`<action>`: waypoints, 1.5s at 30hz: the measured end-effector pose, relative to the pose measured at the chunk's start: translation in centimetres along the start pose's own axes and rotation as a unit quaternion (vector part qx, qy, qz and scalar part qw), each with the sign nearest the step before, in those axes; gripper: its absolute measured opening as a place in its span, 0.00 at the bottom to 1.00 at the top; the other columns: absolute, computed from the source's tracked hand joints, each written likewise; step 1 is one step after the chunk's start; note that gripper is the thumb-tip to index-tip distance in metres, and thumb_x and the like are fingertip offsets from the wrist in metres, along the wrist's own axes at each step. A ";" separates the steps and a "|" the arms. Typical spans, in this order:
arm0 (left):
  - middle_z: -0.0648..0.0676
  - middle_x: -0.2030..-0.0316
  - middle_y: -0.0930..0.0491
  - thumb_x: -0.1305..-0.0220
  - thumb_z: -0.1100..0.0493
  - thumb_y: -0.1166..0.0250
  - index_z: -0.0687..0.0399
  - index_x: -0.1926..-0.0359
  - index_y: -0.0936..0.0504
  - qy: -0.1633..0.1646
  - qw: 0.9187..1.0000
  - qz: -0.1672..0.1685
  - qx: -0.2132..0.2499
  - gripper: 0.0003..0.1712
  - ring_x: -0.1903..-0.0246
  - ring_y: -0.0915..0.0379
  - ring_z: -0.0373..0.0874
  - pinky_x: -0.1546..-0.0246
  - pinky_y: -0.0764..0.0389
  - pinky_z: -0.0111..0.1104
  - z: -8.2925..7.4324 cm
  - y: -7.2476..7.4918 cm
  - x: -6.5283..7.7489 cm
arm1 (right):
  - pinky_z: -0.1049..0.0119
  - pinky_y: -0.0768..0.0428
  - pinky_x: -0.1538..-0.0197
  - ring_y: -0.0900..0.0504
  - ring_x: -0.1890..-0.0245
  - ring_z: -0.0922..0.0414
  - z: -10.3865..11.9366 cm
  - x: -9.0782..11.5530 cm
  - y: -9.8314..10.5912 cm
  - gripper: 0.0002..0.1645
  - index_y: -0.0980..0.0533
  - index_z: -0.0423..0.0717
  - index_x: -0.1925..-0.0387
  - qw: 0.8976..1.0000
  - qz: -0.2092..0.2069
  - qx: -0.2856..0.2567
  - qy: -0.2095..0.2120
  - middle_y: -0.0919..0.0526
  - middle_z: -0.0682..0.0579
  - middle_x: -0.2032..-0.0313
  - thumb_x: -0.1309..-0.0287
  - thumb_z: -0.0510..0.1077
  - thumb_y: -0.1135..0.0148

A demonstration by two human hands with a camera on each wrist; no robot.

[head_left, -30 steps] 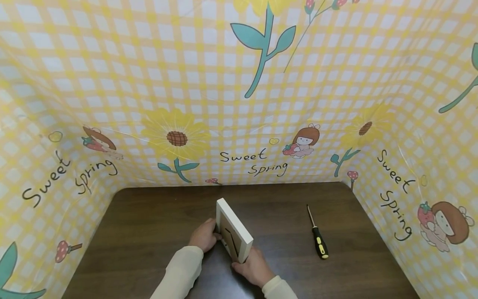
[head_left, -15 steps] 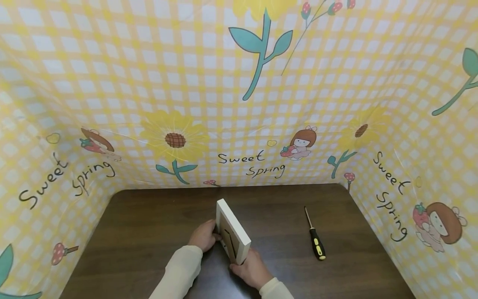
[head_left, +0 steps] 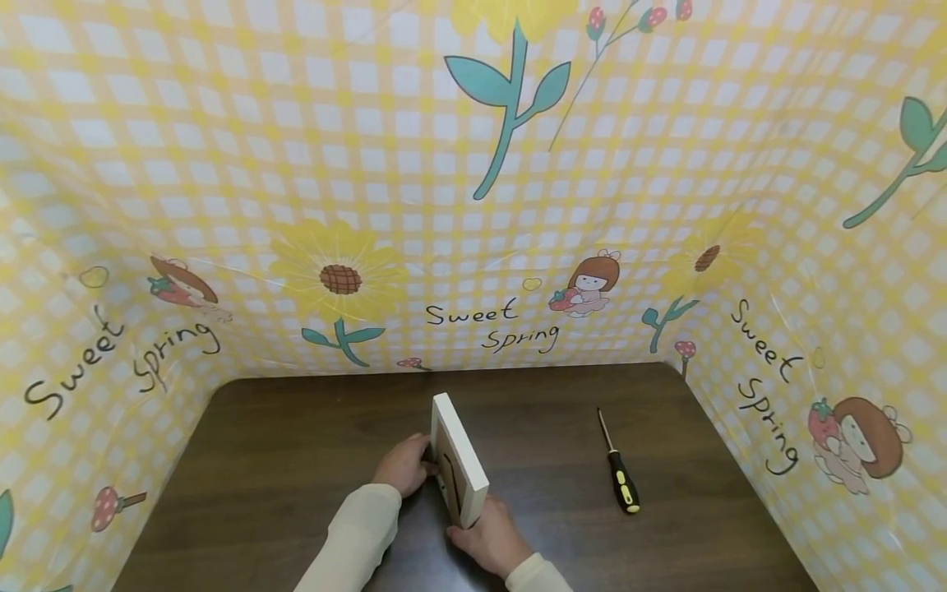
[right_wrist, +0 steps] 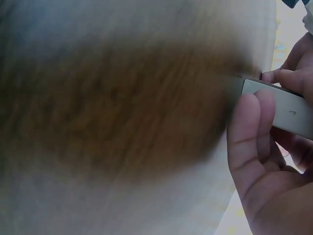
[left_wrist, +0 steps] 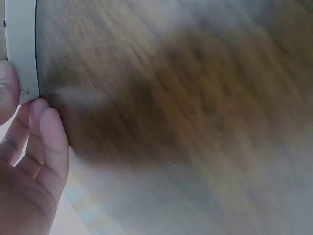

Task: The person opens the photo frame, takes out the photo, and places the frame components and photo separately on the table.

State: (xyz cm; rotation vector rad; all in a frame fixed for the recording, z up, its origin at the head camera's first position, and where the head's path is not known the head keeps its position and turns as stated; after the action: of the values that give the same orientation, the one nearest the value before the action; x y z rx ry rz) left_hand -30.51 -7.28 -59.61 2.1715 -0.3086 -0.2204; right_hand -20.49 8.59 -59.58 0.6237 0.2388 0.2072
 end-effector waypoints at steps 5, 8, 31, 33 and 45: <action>0.48 0.61 0.21 0.43 0.65 0.27 0.54 0.51 0.15 -0.005 1.000 -0.004 -0.004 0.17 0.59 0.21 0.48 0.56 0.22 0.46 -0.2 0.0 0.1 | 0.62 0.19 0.55 0.17 0.56 0.56 0.3 0.1 -0.5 0.27 0.19 0.37 0.50 1.000 -0.011 0.009 0.012 0.13 0.46 0.57 0.53 0.42 0.23; 0.48 0.61 0.21 0.44 0.66 0.28 0.54 0.51 0.15 -0.010 1.000 -0.008 -0.007 0.17 0.60 0.22 0.47 0.57 0.22 0.45 -0.2 0.0 0.2 | 0.63 0.19 0.57 0.17 0.58 0.57 0.5 0.2 -0.9 0.25 0.19 0.38 0.53 1.000 -0.014 0.015 0.012 0.13 0.47 0.59 0.53 0.43 0.22; 0.65 0.45 0.21 0.40 0.66 0.32 0.61 0.40 0.21 0.032 0.997 0.000 0.073 0.25 0.43 0.27 0.65 0.45 0.28 0.57 -0.3 -1.1 1.4 | 0.59 0.18 0.58 0.16 0.56 0.54 0.7 -0.2 -1.7 0.24 0.18 0.38 0.50 0.998 -0.033 0.055 0.003 0.13 0.46 0.57 0.48 0.44 0.26; 0.68 0.42 0.23 0.40 0.65 0.32 0.63 0.38 0.23 0.034 0.996 0.006 0.085 0.28 0.40 0.29 0.67 0.43 0.30 0.58 -0.5 -1.2 1.6 | 0.59 0.18 0.58 0.15 0.56 0.53 0.6 -0.2 -1.7 0.24 0.18 0.38 0.50 0.998 -0.033 0.056 -0.001 0.13 0.46 0.56 0.48 0.45 0.26; 0.67 0.44 0.23 0.36 0.63 0.36 0.68 0.33 0.28 0.018 0.998 0.007 0.055 0.31 0.40 0.29 0.66 0.43 0.36 0.64 -1.7 -1.2 3.0 | 0.59 0.18 0.57 0.15 0.56 0.53 0.7 0.1 -1.8 0.23 0.18 0.37 0.52 0.997 -0.052 0.051 0.017 0.13 0.44 0.56 0.50 0.42 0.26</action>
State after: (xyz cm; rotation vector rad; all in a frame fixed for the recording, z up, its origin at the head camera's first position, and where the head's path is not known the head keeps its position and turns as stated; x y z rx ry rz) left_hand -27.04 -6.24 -59.74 2.2794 -0.3215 -0.1590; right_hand -20.01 6.77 -60.12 0.7063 0.3163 0.1056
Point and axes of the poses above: each hand's wrist, its own x-axis away from the middle knuckle, its own y-axis out of the back of the hand, z = x × y, the point moved 6 cm from there along -x, towards the middle knuckle
